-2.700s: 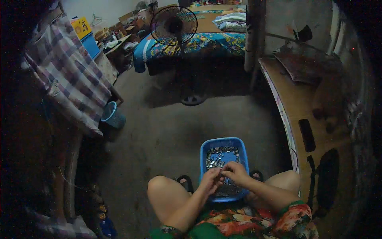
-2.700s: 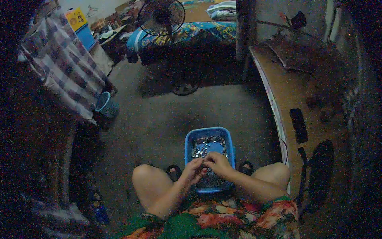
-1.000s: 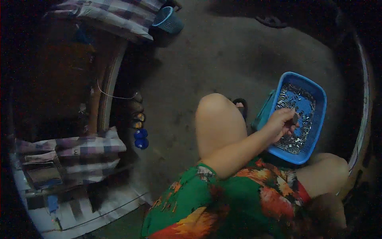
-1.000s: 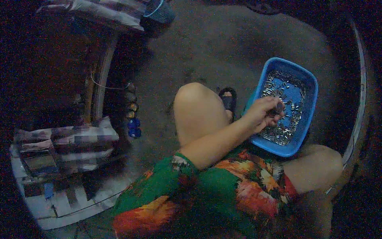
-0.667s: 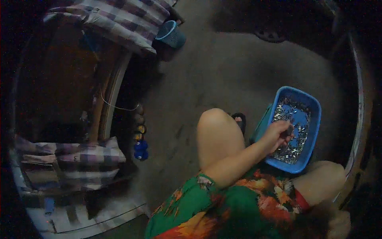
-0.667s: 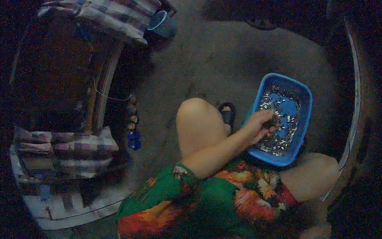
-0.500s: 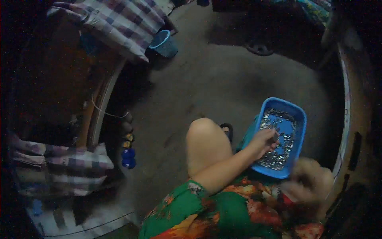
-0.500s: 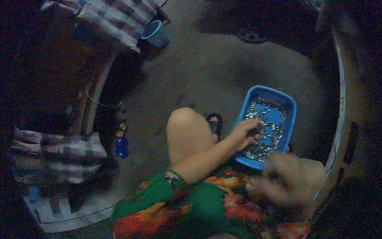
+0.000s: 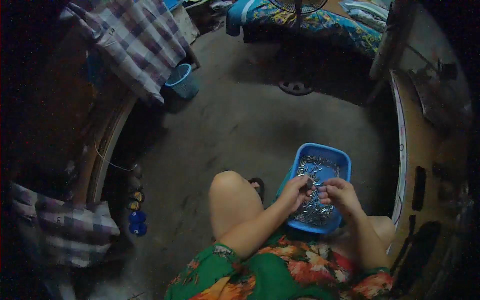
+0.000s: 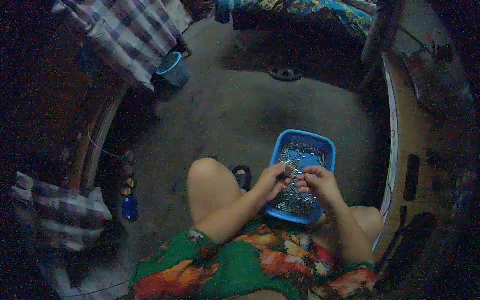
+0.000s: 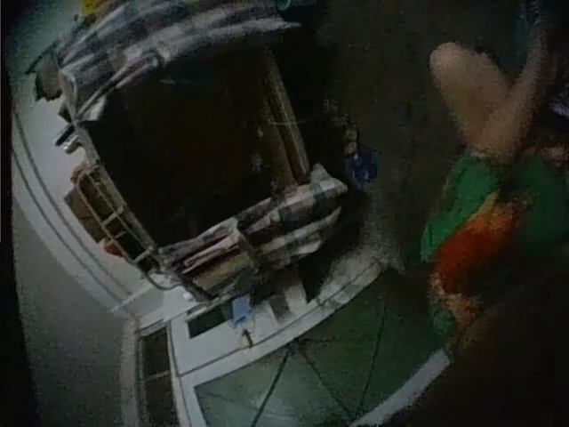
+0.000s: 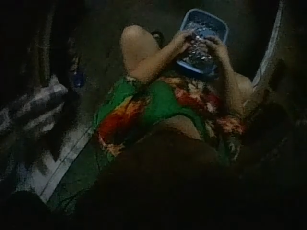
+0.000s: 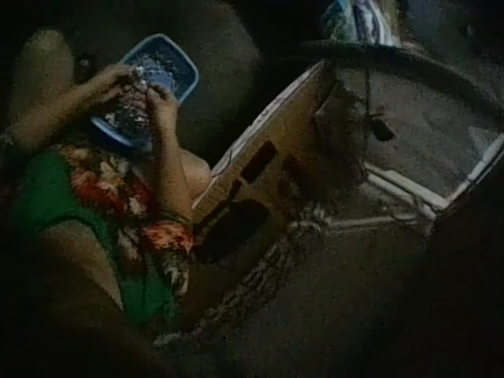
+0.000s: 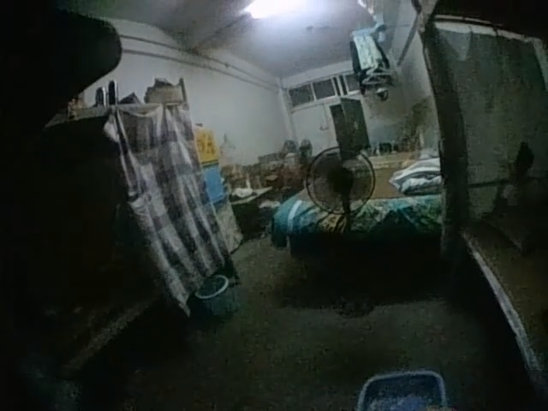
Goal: The recorder is manually sorting and inspecting small metal hardware parts from a blue plastic container while sitting down.
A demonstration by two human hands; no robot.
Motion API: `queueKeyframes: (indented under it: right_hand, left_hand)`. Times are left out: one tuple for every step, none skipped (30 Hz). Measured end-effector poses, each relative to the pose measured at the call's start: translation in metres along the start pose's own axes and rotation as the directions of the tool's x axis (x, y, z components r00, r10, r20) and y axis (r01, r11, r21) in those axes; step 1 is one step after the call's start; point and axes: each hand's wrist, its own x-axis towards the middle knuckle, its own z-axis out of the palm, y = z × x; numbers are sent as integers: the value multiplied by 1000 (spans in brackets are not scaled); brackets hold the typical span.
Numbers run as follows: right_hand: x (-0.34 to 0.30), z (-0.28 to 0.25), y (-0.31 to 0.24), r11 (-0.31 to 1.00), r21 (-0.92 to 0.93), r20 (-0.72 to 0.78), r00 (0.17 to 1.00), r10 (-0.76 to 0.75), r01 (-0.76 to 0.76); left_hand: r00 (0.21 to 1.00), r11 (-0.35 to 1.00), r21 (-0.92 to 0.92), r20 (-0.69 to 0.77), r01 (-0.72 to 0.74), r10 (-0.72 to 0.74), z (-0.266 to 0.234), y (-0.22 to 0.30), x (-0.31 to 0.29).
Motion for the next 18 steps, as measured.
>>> queueKeyframes:
  right_hand:
    - [0, 1, -1, 998, -48, -20, 999, 29, -30]
    - [-1, 3, -2, 994, -95, -42, 997, 58, -61]
    - [-3, 7, -3, 991, -105, -54, 996, 74, -80]
    - [-4, 5, -3, 992, -106, -60, 996, 66, -72]
    - [-2, 2, -1, 985, -137, -45, 994, 98, -103]
    - [0, 0, 2, 976, -168, -30, 991, 132, -135]
    - [2, -2, 5, 977, -166, -37, 991, 127, -131]
    - [4, -4, 8, 983, -150, -14, 994, 106, -107]
    - [5, -6, 12, 988, -132, 6, 996, 85, -84]
    - [6, -7, 17, 992, -113, 26, 997, 68, -64]
    - [7, -8, 19, 993, -113, 29, 999, 35, -31]
    - [10, -10, 21, 994, -98, 24, 999, 40, -37]
    - [11, -14, 21, 996, -82, 12, 999, 48, -47]
    - [6, -11, 17, 993, -115, -1, 1000, 11, -11]
    - [7, -8, 13, 994, -111, -11, 1000, 9, -10]
    - [7, -8, 11, 995, -103, -33, 999, 8, -12]
    - [6, -3, 6, 991, -135, -22, 1000, -4, 1]
    - [6, 1, 3, 986, -169, -7, 1000, -20, 18]
  left_hand:
    - [999, 1000, -2, -44, 27, -27, 1, 0, 0]
    - [999, 1000, 1, -36, 24, -24, -1, 0, 0]
    - [999, 1000, 5, -28, 19, -19, -4, -2, -1]
    - [1000, 1000, 7, -17, 18, -18, -5, -3, -1]
    - [1000, 1000, 13, 8, -1, 1, -6, -5, 0]
    - [1000, 1000, 14, 16, 3, -3, -7, -7, 0]
    - [1000, 1000, 11, 6, 3, -3, -7, -7, -1]
    - [1000, 1000, 7, -5, 6, -6, -6, -7, -2]
    - [999, 1000, 3, -35, 17, -17, -4, -9, -3]
    - [1000, 1000, 10, -3, 19, -19, -4, -8, -4]
    - [999, 1000, 16, 29, 24, -24, -5, -8, -4]
    - [999, 999, 29, -51, 20, -19, -4, -9, -2]
    - [999, 999, 27, -37, 33, -32, -3, -8, -1]
    - [998, 998, 20, -29, 54, -54, -3, -7, -4]
    - [999, 999, 24, -27, 30, -30, -6, -7, 0]
    - [997, 998, 2, -49, 56, -56, -6, -7, 2]
    - [995, 998, 46, -91, 47, -42, -7, -6, 2]
    - [997, 998, 60, -78, 34, -29, -7, -5, 2]
